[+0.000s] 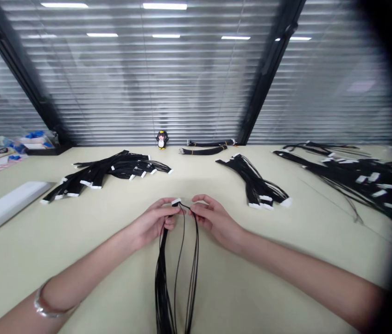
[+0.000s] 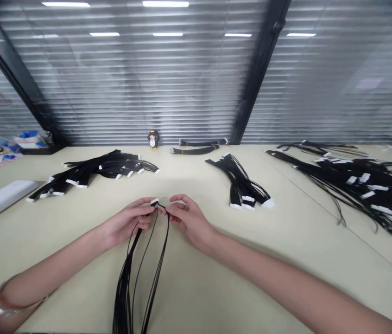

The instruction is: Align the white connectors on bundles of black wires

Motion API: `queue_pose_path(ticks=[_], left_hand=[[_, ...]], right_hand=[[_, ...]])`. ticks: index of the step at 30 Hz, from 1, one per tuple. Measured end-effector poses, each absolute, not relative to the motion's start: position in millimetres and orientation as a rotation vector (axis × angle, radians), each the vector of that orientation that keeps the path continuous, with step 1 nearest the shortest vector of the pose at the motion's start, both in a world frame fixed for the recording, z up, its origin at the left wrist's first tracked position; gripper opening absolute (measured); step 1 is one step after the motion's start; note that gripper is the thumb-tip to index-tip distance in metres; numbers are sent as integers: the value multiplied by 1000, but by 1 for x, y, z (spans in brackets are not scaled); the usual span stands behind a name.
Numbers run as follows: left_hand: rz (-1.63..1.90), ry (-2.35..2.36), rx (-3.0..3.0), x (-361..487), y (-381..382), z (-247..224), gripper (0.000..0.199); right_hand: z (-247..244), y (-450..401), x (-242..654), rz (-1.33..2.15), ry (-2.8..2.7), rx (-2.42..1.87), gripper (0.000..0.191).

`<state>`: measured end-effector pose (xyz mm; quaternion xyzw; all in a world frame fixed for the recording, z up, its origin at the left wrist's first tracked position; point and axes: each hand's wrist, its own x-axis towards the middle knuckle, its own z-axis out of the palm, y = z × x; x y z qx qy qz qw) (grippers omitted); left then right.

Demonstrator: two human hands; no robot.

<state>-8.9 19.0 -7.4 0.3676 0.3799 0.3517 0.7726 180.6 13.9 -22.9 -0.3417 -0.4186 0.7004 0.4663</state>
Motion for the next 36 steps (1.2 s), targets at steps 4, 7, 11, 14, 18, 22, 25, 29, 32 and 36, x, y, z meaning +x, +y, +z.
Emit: queue_pose_path(ticks=[4, 7, 11, 14, 18, 22, 25, 29, 32, 36], left_hand=[[728, 830, 843, -8, 19, -7, 47], [713, 818, 844, -9, 20, -7, 47], [687, 814, 842, -10, 22, -7, 46], [681, 813, 875, -9, 20, -5, 46], [677, 838, 957, -6, 17, -2, 51], [660, 890, 1028, -4, 17, -3, 62], [641, 898, 1034, -6, 18, -4, 62], [669, 864, 973, -9, 19, -4, 53], [676, 839, 893, -12, 21, -6, 52], [698, 818, 892, -12, 23, -8, 48]], right_hand=[[-25, 15, 181, 1714, -1022, -833, 33], [-25, 16, 181, 1714, -1030, -844, 33], [-25, 16, 182, 1713, -1046, -850, 31], [-25, 16, 182, 1704, -1060, -848, 31], [-25, 15, 183, 1687, -1082, -849, 29], [-26, 15, 183, 1684, -1104, -847, 29], [-28, 15, 183, 1689, -1095, -851, 29], [-27, 15, 183, 1687, -1090, -842, 29], [-26, 16, 183, 1686, -1096, -850, 29], [-26, 16, 183, 1678, -1095, -851, 29]])
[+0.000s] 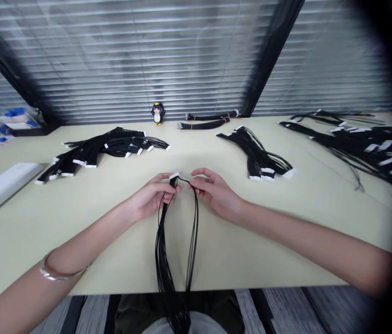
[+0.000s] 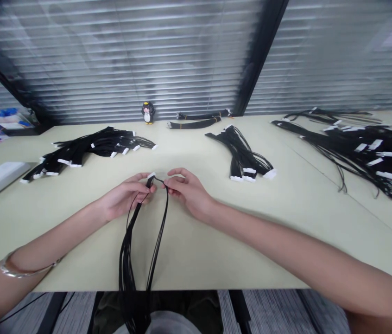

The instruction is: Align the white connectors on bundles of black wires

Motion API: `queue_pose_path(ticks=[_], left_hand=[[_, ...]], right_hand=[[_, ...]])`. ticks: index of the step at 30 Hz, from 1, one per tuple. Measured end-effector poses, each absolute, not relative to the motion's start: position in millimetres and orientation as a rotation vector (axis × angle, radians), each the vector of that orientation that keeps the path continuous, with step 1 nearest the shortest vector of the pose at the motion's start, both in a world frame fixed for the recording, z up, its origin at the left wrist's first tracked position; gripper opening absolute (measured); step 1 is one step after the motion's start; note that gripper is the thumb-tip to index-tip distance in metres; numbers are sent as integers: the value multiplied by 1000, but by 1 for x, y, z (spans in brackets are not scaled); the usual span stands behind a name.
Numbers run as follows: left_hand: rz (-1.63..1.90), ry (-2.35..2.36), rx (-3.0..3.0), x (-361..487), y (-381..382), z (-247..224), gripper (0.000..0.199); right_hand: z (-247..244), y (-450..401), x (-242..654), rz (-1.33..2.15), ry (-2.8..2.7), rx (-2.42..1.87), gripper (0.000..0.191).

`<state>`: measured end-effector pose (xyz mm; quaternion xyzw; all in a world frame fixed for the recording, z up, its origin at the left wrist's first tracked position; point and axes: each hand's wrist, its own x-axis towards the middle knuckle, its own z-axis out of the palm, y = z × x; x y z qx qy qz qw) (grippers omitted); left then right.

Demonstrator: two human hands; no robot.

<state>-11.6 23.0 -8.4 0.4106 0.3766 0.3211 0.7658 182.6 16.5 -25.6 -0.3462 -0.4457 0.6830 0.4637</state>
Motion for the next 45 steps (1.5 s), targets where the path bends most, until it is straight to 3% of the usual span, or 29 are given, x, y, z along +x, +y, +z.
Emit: queue_pose_path(ticks=[45], left_hand=[[834, 959, 1207, -2, 13, -8, 32]], right_hand=[[-21, 7, 180, 1539, -1501, -893, 21]])
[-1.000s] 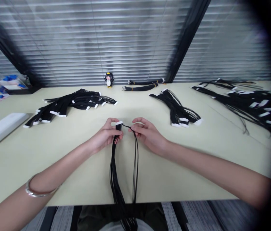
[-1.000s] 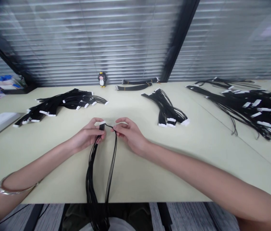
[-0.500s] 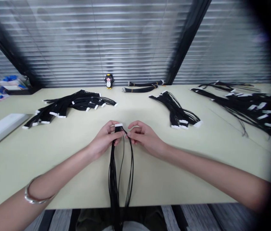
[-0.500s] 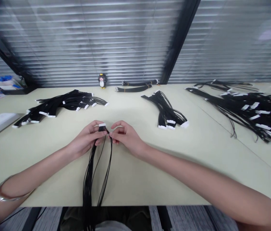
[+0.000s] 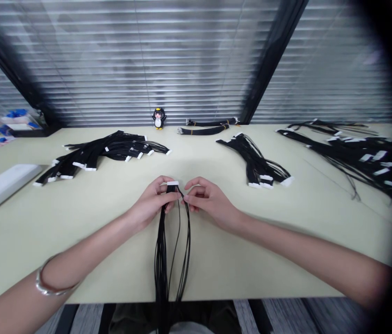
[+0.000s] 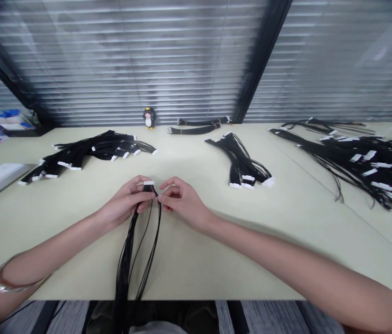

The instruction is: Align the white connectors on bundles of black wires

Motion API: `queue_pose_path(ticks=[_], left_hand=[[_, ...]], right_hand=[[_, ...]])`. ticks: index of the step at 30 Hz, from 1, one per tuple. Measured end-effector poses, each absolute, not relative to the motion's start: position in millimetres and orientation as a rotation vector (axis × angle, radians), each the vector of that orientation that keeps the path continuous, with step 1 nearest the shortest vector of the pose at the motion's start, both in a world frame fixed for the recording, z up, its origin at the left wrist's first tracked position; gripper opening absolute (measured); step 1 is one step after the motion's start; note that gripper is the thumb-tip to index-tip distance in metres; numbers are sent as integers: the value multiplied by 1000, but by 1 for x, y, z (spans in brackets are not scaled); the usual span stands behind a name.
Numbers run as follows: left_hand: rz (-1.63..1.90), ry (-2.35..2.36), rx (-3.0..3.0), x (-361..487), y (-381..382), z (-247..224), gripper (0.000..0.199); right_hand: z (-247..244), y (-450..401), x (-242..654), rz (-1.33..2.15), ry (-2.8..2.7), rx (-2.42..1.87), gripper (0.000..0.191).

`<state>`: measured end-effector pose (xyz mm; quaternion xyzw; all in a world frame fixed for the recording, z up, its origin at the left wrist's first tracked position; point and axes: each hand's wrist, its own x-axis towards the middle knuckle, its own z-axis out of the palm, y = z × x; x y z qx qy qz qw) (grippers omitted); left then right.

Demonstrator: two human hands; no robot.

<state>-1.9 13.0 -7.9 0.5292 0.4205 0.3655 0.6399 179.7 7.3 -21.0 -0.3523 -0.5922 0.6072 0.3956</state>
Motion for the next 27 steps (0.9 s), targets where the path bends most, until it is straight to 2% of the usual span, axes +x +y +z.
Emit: queue_pose_path(ticks=[27], left_hand=[[829, 940, 1143, -5, 15, -8, 35]], right_hand=[[-18, 5, 179, 1603, -1568, -819, 25]])
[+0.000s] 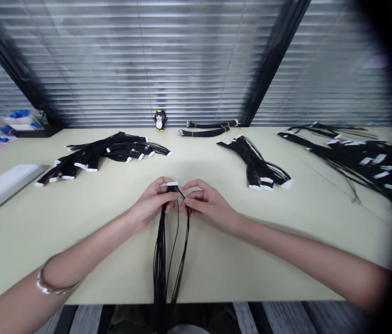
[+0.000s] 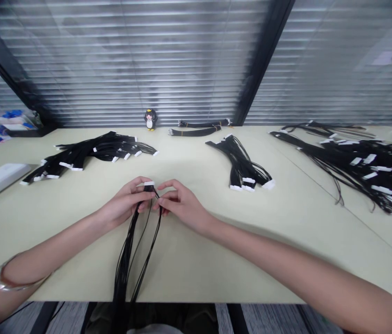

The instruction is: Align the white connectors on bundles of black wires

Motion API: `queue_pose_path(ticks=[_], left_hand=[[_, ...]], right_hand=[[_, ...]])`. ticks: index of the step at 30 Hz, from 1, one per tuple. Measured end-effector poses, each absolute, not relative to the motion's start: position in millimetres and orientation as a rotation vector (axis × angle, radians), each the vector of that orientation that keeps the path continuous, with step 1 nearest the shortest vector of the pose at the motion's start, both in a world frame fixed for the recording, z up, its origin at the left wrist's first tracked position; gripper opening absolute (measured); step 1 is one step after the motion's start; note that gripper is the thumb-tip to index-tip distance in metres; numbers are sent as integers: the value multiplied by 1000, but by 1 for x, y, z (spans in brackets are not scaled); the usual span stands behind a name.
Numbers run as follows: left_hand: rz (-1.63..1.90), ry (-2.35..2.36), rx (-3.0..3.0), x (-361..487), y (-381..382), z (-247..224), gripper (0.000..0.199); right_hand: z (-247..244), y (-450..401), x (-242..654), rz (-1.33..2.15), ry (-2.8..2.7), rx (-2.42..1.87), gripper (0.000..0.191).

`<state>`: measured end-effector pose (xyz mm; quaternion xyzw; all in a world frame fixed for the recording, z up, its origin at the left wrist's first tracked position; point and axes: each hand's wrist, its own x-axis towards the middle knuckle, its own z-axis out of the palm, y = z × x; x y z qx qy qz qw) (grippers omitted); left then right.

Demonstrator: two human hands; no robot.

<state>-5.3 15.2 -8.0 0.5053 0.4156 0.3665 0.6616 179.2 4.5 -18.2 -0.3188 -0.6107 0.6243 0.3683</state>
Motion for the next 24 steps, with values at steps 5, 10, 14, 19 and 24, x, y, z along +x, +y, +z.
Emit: queue_pose_path(ticks=[5, 10, 14, 19, 24], left_hand=[[824, 940, 1090, -7, 17, -8, 33], [813, 939, 1101, -8, 18, -8, 27], [782, 936, 1126, -9, 19, -6, 27], [739, 964, 1213, -9, 18, -6, 25], [816, 928, 1106, -8, 17, -8, 30]], right_hand=[[-17, 4, 180, 1615, -1471, -865, 24], [-18, 4, 180, 1600, -1441, -870, 23], [-19, 5, 179, 1581, -1413, -874, 23], [-20, 5, 179, 1587, -1404, -881, 23], [-18, 6, 179, 1599, -1490, -865, 27]])
